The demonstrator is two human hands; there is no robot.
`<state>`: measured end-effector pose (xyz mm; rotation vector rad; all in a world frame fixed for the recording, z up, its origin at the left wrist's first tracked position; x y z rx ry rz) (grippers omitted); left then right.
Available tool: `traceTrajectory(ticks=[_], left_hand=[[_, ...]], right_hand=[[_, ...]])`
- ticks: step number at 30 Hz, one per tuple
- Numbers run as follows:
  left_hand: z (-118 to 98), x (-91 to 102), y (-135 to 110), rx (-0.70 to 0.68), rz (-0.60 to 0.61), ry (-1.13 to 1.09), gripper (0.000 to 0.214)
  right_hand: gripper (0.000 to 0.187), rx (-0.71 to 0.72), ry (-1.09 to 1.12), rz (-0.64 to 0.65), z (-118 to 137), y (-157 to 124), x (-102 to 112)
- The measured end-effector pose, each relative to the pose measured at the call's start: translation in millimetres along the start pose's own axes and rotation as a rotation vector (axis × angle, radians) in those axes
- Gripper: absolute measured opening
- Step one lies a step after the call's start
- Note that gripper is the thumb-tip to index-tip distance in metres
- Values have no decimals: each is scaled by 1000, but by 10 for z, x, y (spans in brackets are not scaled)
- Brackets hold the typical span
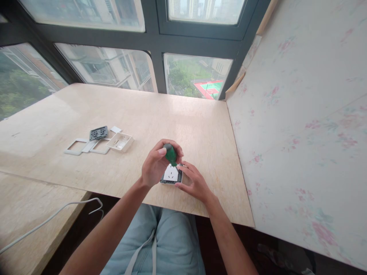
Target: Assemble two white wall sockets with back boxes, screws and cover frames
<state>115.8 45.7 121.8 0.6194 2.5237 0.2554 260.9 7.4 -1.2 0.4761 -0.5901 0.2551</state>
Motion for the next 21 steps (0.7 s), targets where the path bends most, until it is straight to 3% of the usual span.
traceTrajectory(ticks=[11,21], left_hand=[[137,5,137,23,-50,8,28],[-69,-27,52,-17,-97,95,25]], right_hand=[[56,-10,14,-12,23,4,10],[48,0,10,-16,80,28,10]])
Point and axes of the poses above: each hand's wrist, its own y-axis towards the middle knuckle, its own x-axis out of the back of the hand, z = x × y, the point moved 4 cm from there along y, towards the middle knuckle, and after that the axes turned 1 degree about y, right-handed, at the moved point
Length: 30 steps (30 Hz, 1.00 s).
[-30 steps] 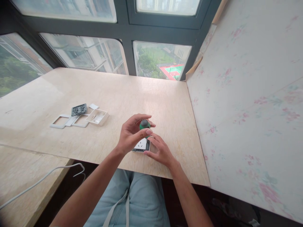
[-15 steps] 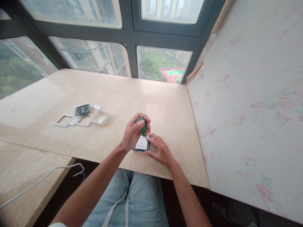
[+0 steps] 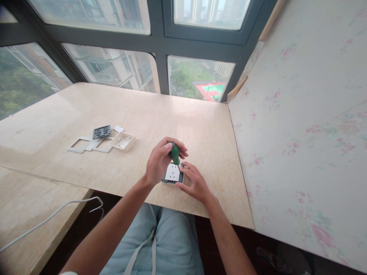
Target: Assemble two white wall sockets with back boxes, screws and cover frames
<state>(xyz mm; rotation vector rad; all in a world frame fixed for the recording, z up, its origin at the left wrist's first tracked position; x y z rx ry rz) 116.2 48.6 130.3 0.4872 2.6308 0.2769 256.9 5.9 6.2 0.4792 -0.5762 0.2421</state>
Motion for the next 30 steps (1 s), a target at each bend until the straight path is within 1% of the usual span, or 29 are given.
traceTrajectory(ticks=[5,9,11,15,17,20,25,28,30], left_hand=[[75,-7,48,42,11,-68,29],[118,-59,71,77,7,-49,29],[101,-86,71,62,20,-11,32],[21,-93,52,25,32,105,24],[-16,-85,38,23,46,128,26],[-32,-82,27,35,73,55,31],[57,-103,60,29,76,-109,33],[119,-129,81,15,63,-126,32],[143,-141,86,18,46,-114,38]], right_hand=[[47,10,-31,-15,-25,-18,-20],[44,11,-65,-28,-19,-25,-20],[43,15,-73,-26,-11,-23,-20],[44,7,-82,-29,-12,-21,-19],[45,3,-77,-29,-17,-18,-19],[46,4,-55,-23,-23,-12,-21],[45,-3,-44,-31,-59,-15,-26],[45,-19,-49,-34,-85,-24,-32],[44,-34,-52,-28,-94,-27,-35]])
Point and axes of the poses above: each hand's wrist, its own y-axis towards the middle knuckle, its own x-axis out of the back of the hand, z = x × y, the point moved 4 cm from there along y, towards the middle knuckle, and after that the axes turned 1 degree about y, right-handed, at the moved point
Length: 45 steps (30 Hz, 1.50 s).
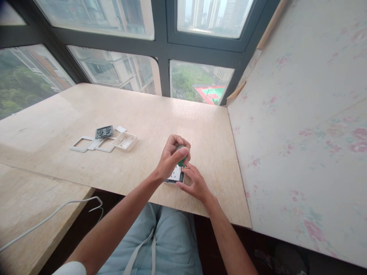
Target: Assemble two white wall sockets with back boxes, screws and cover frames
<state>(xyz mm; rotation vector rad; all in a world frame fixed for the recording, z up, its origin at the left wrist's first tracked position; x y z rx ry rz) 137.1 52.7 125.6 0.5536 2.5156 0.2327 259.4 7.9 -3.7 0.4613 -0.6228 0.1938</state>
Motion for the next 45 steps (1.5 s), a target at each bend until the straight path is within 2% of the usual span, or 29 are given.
traceTrajectory(ticks=[2,7,12,17,20,27,29,33,39,45], left_hand=[[1,-1,-2,-14,-16,16,42],[-57,35,-35,-89,-40,74,27],[-57,53,-36,-37,-20,110,38],[-4,27,9,5,11,9,34],[14,8,8,44,8,16,44],[-104,88,-35,-34,-78,187,33],[-116,102,-40,-5,-35,180,37],[-85,71,-23,56,90,24,45],[-5,11,37,62,132,-93,51],[-31,66,11,28,37,71,43]], right_hand=[[44,-6,-1,8,3,0,-1],[45,14,8,1,35,14,16],[42,25,14,-1,44,22,20],[43,26,15,-9,24,14,11],[44,17,15,1,15,11,9],[45,7,17,2,13,9,19],[45,12,19,-1,12,9,19],[46,19,21,0,7,10,14],[46,13,6,0,-7,9,11],[44,14,16,1,-14,11,12]])
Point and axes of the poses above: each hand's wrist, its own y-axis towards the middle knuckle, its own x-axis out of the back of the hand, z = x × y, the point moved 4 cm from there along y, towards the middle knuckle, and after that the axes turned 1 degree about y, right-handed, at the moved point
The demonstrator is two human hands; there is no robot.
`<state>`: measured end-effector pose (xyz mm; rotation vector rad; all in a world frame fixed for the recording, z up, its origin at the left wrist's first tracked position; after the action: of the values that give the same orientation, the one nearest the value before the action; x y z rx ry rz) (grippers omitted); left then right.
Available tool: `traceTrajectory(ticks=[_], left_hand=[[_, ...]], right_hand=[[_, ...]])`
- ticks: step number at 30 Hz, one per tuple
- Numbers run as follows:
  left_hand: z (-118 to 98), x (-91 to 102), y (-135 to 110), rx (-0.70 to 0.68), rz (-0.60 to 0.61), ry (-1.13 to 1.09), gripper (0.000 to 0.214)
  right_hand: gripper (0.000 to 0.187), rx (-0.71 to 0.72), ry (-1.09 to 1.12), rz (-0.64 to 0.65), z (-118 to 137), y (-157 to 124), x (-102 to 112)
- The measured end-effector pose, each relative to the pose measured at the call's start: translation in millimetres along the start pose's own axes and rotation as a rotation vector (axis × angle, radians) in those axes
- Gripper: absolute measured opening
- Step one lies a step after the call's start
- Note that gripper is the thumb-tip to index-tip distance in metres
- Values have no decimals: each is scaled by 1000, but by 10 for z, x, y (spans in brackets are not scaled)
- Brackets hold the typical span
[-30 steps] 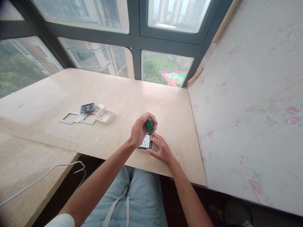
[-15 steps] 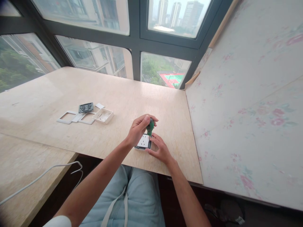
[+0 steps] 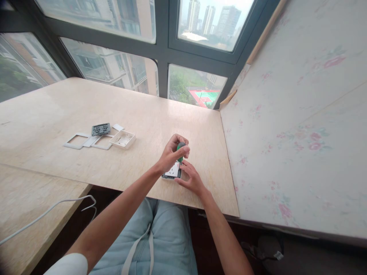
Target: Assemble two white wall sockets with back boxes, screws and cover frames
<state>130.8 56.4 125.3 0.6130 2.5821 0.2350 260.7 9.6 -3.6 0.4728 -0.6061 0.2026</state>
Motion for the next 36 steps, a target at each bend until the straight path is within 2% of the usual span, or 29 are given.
traceTrajectory(ticks=[3,8,10,14,17,21,27,32,36], left_hand=[[-49,25,-14,-8,11,36,34],[-106,8,32,84,237,-9,37],[-116,10,72,96,278,-32,35],[-86,26,121,112,212,-100,31],[-58,31,90,111,142,-40,35],[-92,43,14,33,59,45,38],[-92,31,-31,54,139,4,38],[-3,133,94,24,120,-29,36],[38,136,157,23,118,-93,30]], right_hand=[[45,18,4,8,25,12,7],[45,19,17,7,67,35,18],[44,18,24,6,65,36,13],[45,14,27,12,41,30,2],[44,8,20,15,38,32,4],[41,14,2,14,72,45,18],[41,23,0,11,92,51,24],[45,31,14,10,44,31,15],[44,29,20,17,28,25,9]])
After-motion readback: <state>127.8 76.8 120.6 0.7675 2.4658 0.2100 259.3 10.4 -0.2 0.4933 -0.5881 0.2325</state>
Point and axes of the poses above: each hand's wrist, its own y-axis towards the middle knuckle, its own x-axis out of the back of the hand, z = x × y, the point moved 4 cm from there along y, towards the middle knuckle, and after that the axes turned 1 degree about y, right-handed, at the moved point
